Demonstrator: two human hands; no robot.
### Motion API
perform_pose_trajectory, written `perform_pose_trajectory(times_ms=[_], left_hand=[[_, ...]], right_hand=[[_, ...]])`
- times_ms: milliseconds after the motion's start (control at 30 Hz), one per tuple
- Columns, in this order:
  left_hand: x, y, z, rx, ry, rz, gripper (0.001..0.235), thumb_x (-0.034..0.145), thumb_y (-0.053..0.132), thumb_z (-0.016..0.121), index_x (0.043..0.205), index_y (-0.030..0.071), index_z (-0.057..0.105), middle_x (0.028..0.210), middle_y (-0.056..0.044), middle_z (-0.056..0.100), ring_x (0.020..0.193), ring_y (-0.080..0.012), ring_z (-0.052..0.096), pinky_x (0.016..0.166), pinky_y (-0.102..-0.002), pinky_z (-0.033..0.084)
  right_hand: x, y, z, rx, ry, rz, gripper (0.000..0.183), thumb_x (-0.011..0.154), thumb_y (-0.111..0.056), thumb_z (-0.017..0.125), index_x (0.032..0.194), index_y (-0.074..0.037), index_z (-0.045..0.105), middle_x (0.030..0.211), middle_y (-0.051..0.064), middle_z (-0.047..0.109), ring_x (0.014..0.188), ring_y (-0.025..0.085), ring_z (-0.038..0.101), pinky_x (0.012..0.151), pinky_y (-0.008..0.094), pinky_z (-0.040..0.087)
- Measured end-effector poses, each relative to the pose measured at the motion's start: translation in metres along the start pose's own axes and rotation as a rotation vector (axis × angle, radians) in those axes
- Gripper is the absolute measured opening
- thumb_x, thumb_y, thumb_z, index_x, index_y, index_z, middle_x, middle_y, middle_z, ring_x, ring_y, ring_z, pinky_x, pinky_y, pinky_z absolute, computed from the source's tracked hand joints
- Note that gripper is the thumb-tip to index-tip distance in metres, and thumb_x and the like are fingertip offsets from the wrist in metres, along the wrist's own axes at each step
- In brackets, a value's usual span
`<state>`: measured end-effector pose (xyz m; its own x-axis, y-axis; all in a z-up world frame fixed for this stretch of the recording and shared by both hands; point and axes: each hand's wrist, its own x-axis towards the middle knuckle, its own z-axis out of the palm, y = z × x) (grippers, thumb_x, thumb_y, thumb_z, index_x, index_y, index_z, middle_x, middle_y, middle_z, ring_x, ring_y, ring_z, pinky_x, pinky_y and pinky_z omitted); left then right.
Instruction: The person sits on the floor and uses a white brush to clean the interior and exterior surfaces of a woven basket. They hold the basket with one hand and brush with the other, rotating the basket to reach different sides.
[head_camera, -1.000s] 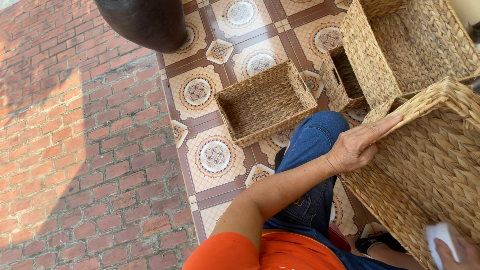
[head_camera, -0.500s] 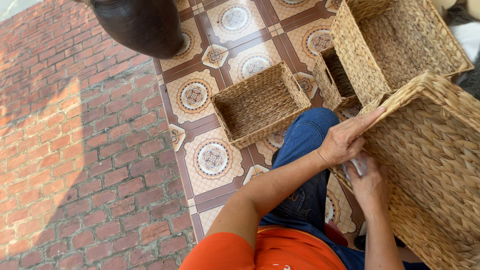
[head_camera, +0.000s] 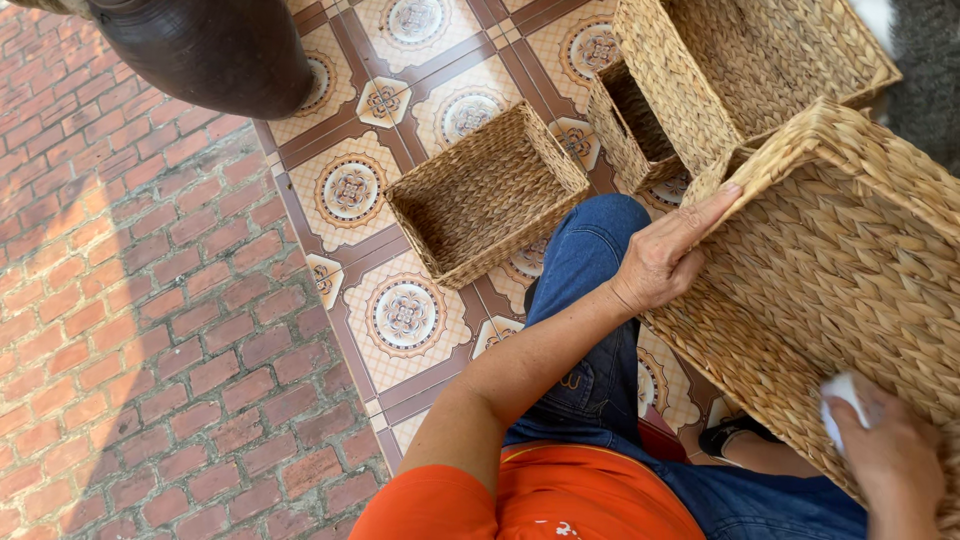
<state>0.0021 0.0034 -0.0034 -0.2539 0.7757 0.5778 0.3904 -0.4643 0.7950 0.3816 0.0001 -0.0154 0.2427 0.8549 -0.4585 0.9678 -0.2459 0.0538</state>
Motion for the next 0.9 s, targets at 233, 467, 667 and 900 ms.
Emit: perform_pose_trajectory(times_ms=[233,467,667,900], left_hand=[[0.0,0.003,-0.003,0.012,0.014,-0.005,0.085,0.076,-0.019,0.053,0.155,0.012,0.046,0.154,-0.011,0.055,0.128,-0.0246,0.064,0.113,-0.03,0.051],[-0.003,0.003,-0.006,-0.004,0.024,-0.01,0.085,0.076,-0.018,0.053,0.154,0.013,0.046,0.155,-0.01,0.054,0.129,-0.0256,0.063,0.112,-0.029,0.051],[0.0,-0.003,-0.003,0.0,0.01,0.008,0.083,0.078,-0.018,0.053,0.154,0.014,0.045,0.155,-0.007,0.054,0.128,-0.0243,0.064,0.113,-0.029,0.051],[0.001,0.003,0.0,0.019,0.005,0.019,0.083,0.078,-0.016,0.054,0.154,0.014,0.044,0.155,-0.007,0.054,0.131,-0.0258,0.063,0.114,-0.031,0.051]], right_hand=[[-0.053,-0.171,0.014,0.136,0.168,-0.508,0.067,0.092,-0.058,0.067,0.147,-0.021,0.058,0.128,0.026,0.058,0.108,0.042,0.067,0.086,0.053,0.059],[-0.034,-0.135,0.012,0.163,0.019,-0.408,0.072,0.093,-0.064,0.058,0.154,-0.028,0.049,0.142,0.021,0.055,0.109,0.043,0.068,0.088,0.058,0.058],[0.025,0.022,0.014,0.137,0.0,-0.027,0.082,0.098,-0.061,0.058,0.164,-0.014,0.043,0.125,0.036,0.068,0.094,0.049,0.072,0.088,0.058,0.057],[0.003,-0.059,0.015,0.086,0.057,-0.193,0.074,0.094,-0.065,0.053,0.155,-0.024,0.05,0.138,0.014,0.066,0.11,0.041,0.069,0.097,0.054,0.051]])
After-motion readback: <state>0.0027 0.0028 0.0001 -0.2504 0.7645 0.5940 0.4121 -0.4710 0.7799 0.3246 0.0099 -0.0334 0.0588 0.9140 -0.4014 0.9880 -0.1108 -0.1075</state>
